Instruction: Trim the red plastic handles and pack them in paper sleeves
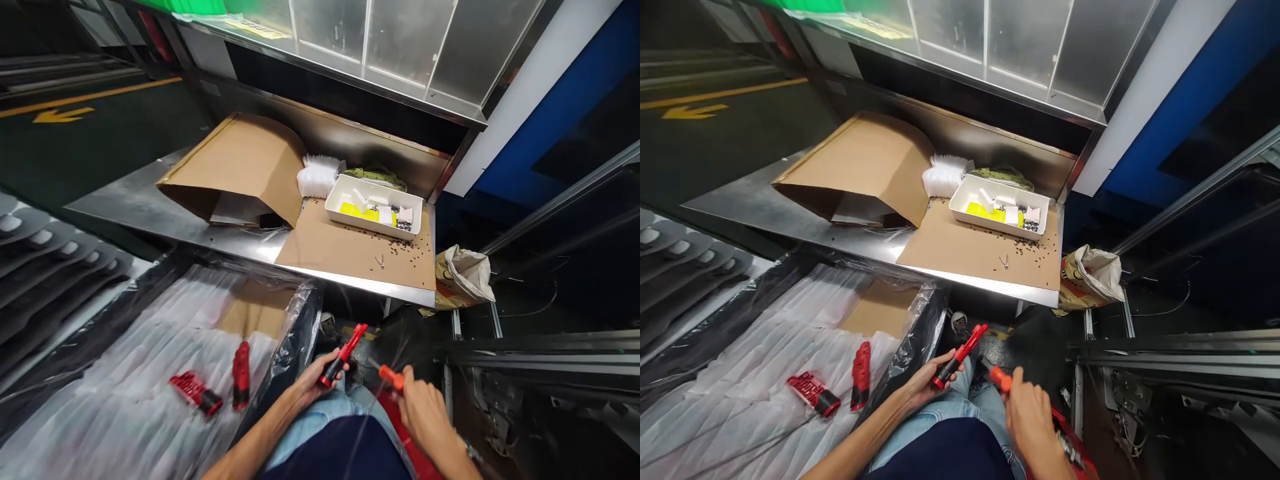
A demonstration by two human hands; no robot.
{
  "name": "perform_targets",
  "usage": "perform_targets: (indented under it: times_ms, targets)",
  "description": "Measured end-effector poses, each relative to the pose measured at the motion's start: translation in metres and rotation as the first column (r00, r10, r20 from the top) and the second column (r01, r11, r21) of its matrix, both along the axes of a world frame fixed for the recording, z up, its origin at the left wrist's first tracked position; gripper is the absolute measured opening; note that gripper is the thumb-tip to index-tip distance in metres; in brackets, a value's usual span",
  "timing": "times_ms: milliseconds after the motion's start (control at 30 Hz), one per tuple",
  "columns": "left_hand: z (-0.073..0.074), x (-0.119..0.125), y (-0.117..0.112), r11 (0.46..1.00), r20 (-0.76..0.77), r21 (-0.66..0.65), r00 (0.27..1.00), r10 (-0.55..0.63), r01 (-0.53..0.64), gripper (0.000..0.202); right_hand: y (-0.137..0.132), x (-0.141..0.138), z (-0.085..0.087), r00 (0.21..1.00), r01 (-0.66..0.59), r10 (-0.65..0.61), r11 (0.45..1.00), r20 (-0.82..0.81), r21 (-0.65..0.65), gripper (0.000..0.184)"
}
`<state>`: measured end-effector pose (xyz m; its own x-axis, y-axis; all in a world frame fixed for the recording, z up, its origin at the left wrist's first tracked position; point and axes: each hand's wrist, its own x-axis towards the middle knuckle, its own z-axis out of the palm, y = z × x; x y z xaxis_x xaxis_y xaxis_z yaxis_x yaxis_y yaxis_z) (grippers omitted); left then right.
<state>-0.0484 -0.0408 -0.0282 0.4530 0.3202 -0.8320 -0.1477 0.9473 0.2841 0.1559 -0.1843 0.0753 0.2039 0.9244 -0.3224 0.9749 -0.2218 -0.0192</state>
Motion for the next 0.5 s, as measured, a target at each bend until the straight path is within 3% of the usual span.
perform_targets:
  times_ms: [133,267,400,500]
  targets:
    - [-0.004,0.004,-0.006,0.986,-0.032,0.146,0.997,-0.075,0.079,0.02,0.022,0.003,0.022,0.999,0.01,-0.013,0.996,-0.035,-0.087,0.036]
    - [-0.001,0.001,-0.007,0.972,-0.006,0.182,0.989,-0.147,0.146,0.017,0.027,0.013,0.034,0.998,0.063,-0.066,0.987,-0.018,-0.151,0.031]
    - [0.009,-0.014,-0.002,0.98,0.11,0.094,0.977,-0.184,0.174,0.048,0.016,0.026,0.026,0.999,0.024,-0.027,0.995,-0.03,-0.094,0.036]
    - [0.012,-0.024,0.005,0.978,0.24,-0.049,0.953,-0.187,0.205,0.031,0.005,0.036,0.017,0.998,0.019,-0.024,0.997,-0.065,-0.079,0.038]
